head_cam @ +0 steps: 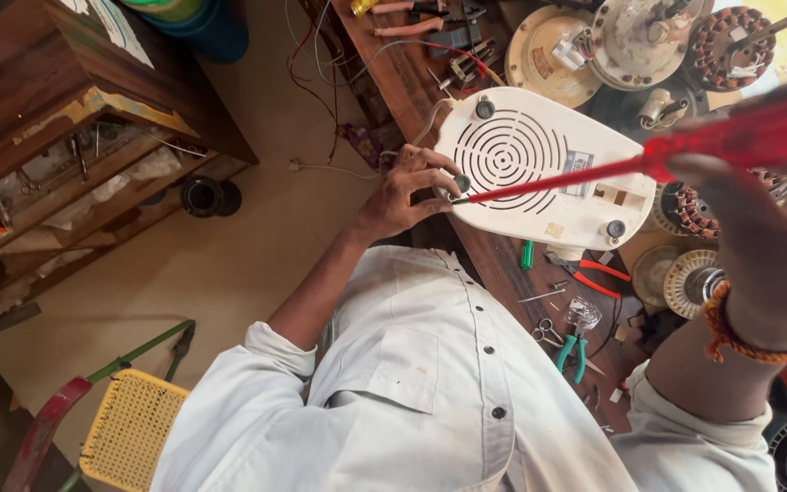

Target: The person uses a red screwdriver to tighten screws on the base of a white electrical appliance. They then flip the appliance over and adjust a component inside the housing.

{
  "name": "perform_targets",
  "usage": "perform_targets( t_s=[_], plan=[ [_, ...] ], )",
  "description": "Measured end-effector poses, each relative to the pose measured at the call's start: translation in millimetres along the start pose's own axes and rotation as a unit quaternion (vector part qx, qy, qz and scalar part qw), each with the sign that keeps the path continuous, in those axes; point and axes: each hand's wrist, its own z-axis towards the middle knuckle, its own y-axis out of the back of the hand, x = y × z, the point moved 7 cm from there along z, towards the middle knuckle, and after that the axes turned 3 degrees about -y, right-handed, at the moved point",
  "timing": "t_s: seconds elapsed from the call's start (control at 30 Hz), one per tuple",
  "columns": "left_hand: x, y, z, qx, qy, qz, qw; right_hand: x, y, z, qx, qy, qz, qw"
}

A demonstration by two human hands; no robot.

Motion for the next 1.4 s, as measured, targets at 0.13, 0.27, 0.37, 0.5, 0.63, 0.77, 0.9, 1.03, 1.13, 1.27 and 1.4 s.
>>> perform_targets(
  t_s=[0.13,0.27,0.37,0.5,0.63,0.77,0.9,1.03,1.13,1.27,1.4],
  plan=[
    [6.4,-2.6,-5.1,-0.009,0.021,-0.015,1.0,-12.6,4.1,-5.9,-0.021,-0.022,0.075,0.997],
    [7.9,-1.9,-5.2,-0.017,0.017,-0.027,0.999,11.3,2.0,-12.3,-0.044,0.031,0.003,0.999],
    [5.6,-0.3,-3.5,-0.018,0.005,-0.017,1.0,46.8,-6.4,-19.4,-0.055,0.128,-0.071,0.988],
    [3.3,-0.1,-2.5,-0.011,0.015,-0.015,1.0,52.6,-8.3,-11.0,-0.058,0.043,-0.006,0.997],
    [4.5,-0.7,-3.4,-0.012,0.012,-0.018,1.0,56.1,-10.0,-8.4,-0.066,0.037,0.003,0.997],
    [5.6,1.6,-6.8,-0.013,-0.003,0.002,1.0,79.6,-10.6,-6.8,-0.068,0.079,-0.019,0.994],
    [-1.5,1.8,7.7,-0.024,-0.019,0.001,1.0,133.2,-20.8,0.8,-0.005,0.142,-0.064,0.988],
    [-12.2,4.3,17.0,-0.016,0.032,0.006,0.999,172.3,-42.5,18.7,0.068,0.203,-0.04,0.976],
    [-20.9,4.9,20.3,-0.01,0.035,0.001,0.999,178.7,-53.5,29.5,0.181,0.234,0.053,0.954],
    [-28.2,3.6,22.7,0.02,0.005,0.051,0.998,175.2,-53.1,31.4,0.217,0.286,0.08,0.93],
    [-22.8,-2.2,25.4,0.048,0.036,0.092,0.994,166.3,-52.9,30.7,0.096,0.255,-0.015,0.962]
  ],
)
